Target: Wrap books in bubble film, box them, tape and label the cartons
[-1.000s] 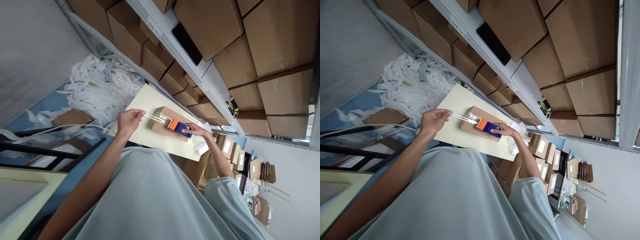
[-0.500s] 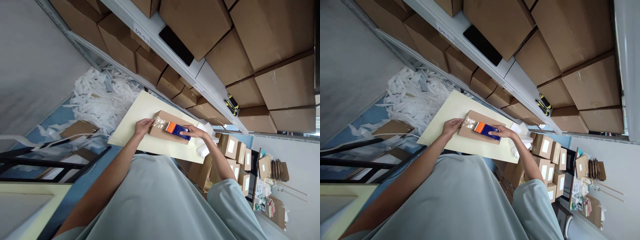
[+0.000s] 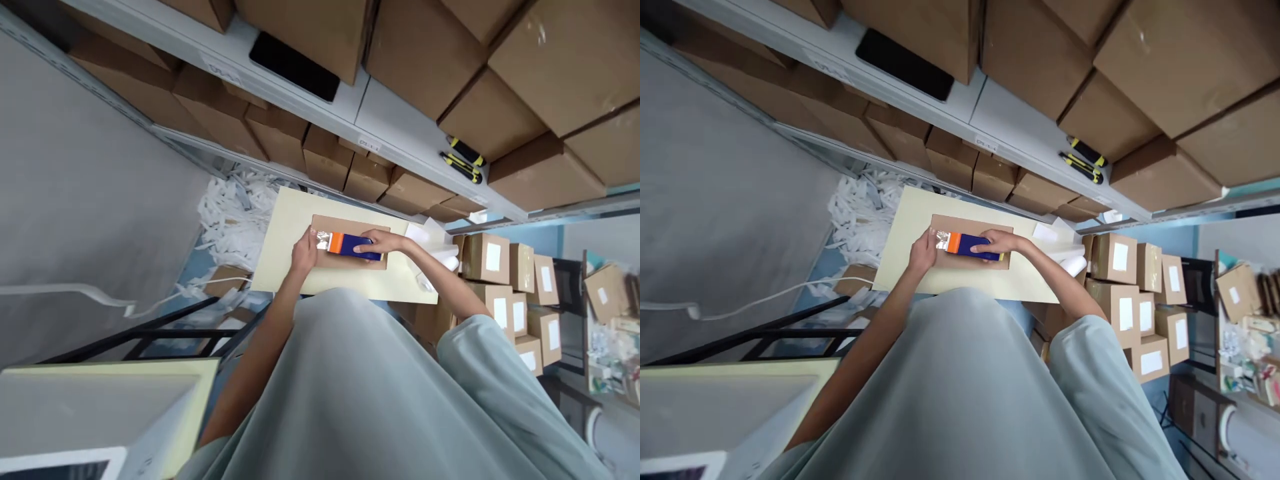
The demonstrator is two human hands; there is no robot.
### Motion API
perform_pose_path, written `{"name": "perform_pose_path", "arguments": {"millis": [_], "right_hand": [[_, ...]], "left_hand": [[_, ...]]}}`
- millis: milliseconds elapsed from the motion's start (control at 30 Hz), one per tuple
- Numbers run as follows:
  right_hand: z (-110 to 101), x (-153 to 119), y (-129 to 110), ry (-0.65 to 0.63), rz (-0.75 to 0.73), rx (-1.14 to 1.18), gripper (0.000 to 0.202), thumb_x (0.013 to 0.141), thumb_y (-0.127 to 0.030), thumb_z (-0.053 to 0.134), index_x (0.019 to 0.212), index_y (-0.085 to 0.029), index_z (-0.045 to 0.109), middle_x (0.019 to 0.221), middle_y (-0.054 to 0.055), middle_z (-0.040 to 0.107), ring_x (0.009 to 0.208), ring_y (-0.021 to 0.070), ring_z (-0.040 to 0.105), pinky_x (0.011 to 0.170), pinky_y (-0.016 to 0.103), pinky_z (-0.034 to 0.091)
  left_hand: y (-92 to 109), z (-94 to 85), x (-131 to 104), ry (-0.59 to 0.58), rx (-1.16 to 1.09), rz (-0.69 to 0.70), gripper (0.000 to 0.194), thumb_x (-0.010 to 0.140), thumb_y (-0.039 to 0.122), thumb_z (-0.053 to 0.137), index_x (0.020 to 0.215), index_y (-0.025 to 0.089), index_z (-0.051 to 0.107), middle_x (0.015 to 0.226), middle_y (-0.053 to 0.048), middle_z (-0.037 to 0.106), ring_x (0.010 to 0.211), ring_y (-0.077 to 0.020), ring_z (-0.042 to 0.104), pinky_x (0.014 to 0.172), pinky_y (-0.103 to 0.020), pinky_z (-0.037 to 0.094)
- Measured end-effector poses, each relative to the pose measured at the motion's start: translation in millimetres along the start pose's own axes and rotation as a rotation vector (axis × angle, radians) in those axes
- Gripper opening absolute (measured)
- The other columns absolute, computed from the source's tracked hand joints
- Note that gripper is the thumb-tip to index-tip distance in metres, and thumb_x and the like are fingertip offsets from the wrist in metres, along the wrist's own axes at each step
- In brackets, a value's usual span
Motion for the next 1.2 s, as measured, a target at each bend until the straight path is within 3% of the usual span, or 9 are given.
{"name": "perform_pose_path", "arguments": {"millis": [100, 233, 400, 500, 600, 733, 933, 1067, 1200], "right_hand": [[3, 8, 5, -0.047, -0.023, 0.066, 0.059, 0.078, -0.070, 0.095, 0.083, -0.020, 0.063, 0.063, -0.002, 0.074, 0.052, 0.0130, 0.066, 0.052, 0.023, 0.054], [-8, 0, 11, -0.093, -0.022, 0.020, 0.056, 0.082, -0.065, 0.094, 0.081, -0.016, 0.066, 0.064, 0.000, 0.075, 0.051, 0.0099, 0.063, 0.052, 0.020, 0.052], [-49, -91, 48, -0.072, 0.059, 0.004, 0.051, 0.087, -0.062, 0.091, 0.090, -0.014, 0.075, 0.071, 0.003, 0.078, 0.059, 0.0143, 0.070, 0.058, 0.024, 0.058], [-92, -155, 83, 0.123, 0.111, 0.054, 0.051, 0.081, -0.058, 0.099, 0.091, -0.013, 0.077, 0.071, 0.004, 0.078, 0.060, 0.0159, 0.073, 0.060, 0.026, 0.061], [-121, -186, 112, 0.264, 0.164, 0.073, 0.051, 0.076, -0.054, 0.103, 0.090, -0.012, 0.077, 0.075, 0.006, 0.080, 0.065, 0.0185, 0.077, 0.062, 0.027, 0.064], [-114, -179, 128, 0.126, 0.267, 0.076, 0.053, 0.075, -0.056, 0.103, 0.089, -0.011, 0.078, 0.083, 0.010, 0.084, 0.068, 0.0200, 0.078, 0.065, 0.029, 0.064], [-108, -192, 107, -0.020, 0.281, -0.006, 0.069, 0.079, -0.073, 0.094, 0.105, -0.011, 0.077, 0.091, 0.010, 0.086, 0.073, 0.0188, 0.080, 0.073, 0.029, 0.064], [-113, -193, 114, -0.020, 0.336, -0.125, 0.074, 0.082, -0.079, 0.089, 0.111, -0.011, 0.077, 0.094, 0.011, 0.087, 0.078, 0.0196, 0.082, 0.077, 0.028, 0.063], [-114, -168, 132, 0.054, 0.450, -0.349, 0.070, 0.088, -0.077, 0.084, 0.107, -0.010, 0.078, 0.093, 0.013, 0.087, 0.080, 0.0225, 0.082, 0.075, 0.029, 0.059]], "left_hand": [[2, 0.5, 0, 0.009, 0.041, 0.009, 0.050, 0.110, 0.055, 0.042, 0.119, 0.016, 0.072, 0.112, -0.017, 0.078, 0.112, -0.0305, 0.070, 0.105, -0.042, 0.054], [7, -0.7, 0, 0.037, 0.064, 0.000, 0.042, 0.108, 0.057, 0.045, 0.089, 0.022, 0.060, 0.092, -0.008, 0.071, 0.099, -0.0246, 0.067, 0.098, -0.034, 0.053], [12, 0.3, -1, 0.033, 0.151, -0.016, 0.038, 0.111, 0.049, 0.044, 0.082, 0.025, 0.048, 0.082, -0.002, 0.059, 0.094, -0.0218, 0.061, 0.095, -0.034, 0.050], [15, 2.2, -3, -0.004, 0.164, -0.009, 0.038, 0.111, 0.050, 0.046, 0.085, 0.023, 0.050, 0.081, 0.003, 0.056, 0.093, -0.0172, 0.056, 0.093, -0.027, 0.047], [15, 1.7, -3, -0.004, 0.193, -0.010, 0.037, 0.113, 0.048, 0.045, 0.087, 0.022, 0.050, 0.081, 0.004, 0.054, 0.092, -0.0153, 0.052, 0.088, -0.024, 0.044], [13, 6.2, -1, -0.028, 0.239, 0.002, 0.029, 0.115, 0.036, 0.041, 0.090, 0.022, 0.049, 0.085, 0.003, 0.053, 0.091, -0.0154, 0.051, 0.085, -0.024, 0.041], [5, 5.9, 7, 0.065, 0.326, -0.035, 0.030, 0.112, 0.026, 0.036, 0.084, 0.024, 0.046, 0.080, 0.000, 0.052, 0.084, -0.0187, 0.051, 0.084, -0.028, 0.042], [2, 8.2, 11, 0.086, 0.342, -0.010, 0.032, 0.113, 0.027, 0.036, 0.085, 0.022, 0.051, 0.081, -0.002, 0.058, 0.084, -0.0198, 0.054, 0.084, -0.030, 0.046], [-4, 9.1, 12, 0.092, 0.335, 0.020, 0.036, 0.115, 0.031, 0.035, 0.095, 0.017, 0.061, 0.089, -0.006, 0.067, 0.087, -0.0205, 0.059, 0.084, -0.030, 0.048]]}}
Point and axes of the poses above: each hand's wrist, its own x-axis towards the middle knuckle, its own z-axis out of the palm, y = z × x, the point moved 10 cm from there along x, towards the middle knuckle
